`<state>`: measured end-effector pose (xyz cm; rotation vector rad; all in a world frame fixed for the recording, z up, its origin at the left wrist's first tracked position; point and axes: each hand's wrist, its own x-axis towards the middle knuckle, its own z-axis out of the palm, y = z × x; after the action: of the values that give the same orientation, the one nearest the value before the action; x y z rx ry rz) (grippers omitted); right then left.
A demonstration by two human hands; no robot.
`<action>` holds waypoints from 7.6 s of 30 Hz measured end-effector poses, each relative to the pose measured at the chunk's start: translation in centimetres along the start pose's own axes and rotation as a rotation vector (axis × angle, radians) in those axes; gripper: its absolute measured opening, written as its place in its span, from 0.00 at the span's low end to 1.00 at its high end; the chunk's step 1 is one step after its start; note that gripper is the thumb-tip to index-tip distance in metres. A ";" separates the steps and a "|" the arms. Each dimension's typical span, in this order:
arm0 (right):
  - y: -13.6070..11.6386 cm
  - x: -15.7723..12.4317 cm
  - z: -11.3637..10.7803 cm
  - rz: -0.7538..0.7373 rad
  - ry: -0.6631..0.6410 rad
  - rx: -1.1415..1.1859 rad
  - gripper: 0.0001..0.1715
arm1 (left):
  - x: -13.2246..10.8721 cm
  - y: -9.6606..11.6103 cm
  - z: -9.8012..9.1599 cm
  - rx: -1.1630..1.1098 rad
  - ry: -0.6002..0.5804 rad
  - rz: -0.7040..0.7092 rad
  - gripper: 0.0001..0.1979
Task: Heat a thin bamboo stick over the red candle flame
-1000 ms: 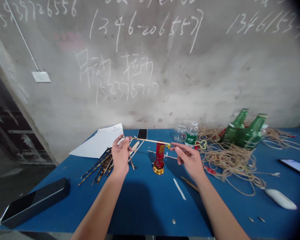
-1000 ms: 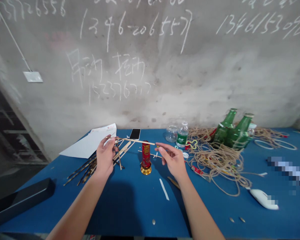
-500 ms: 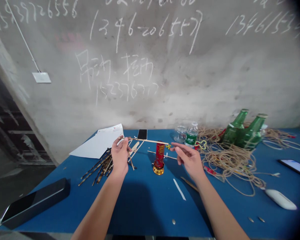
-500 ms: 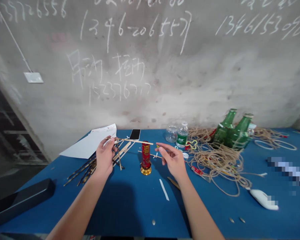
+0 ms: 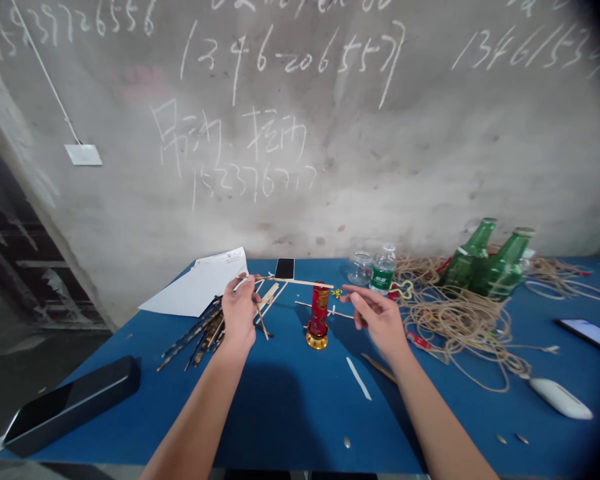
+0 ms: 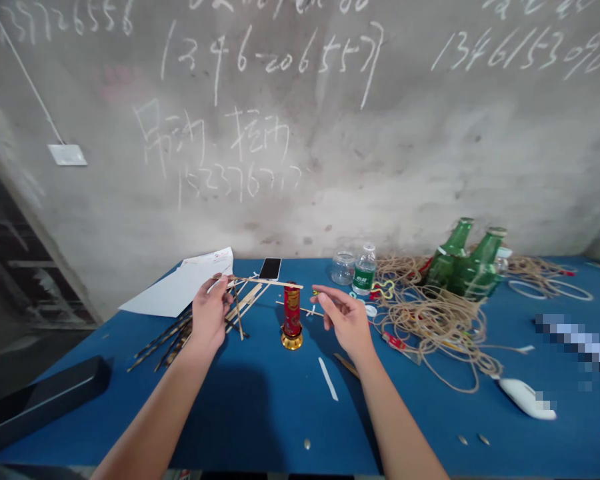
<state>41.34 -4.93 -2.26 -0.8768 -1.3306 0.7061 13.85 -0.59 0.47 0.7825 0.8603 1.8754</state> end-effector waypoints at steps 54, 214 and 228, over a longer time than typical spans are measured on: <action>-0.9 -0.2 0.3 0.031 0.023 0.004 0.24 | 0.8 -0.2 -0.6 0.033 -0.005 -0.026 0.23; 0.3 0.2 -0.1 -0.005 0.138 -0.053 0.23 | -1.1 -0.4 -0.1 0.303 -0.302 0.163 0.20; -0.1 -0.1 0.0 -0.002 0.099 -0.013 0.22 | -1.3 -0.2 0.0 0.320 -0.291 0.174 0.18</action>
<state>41.34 -5.04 -2.27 -0.9091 -1.2487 0.6454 14.39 -1.69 0.11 1.3288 0.9392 1.7330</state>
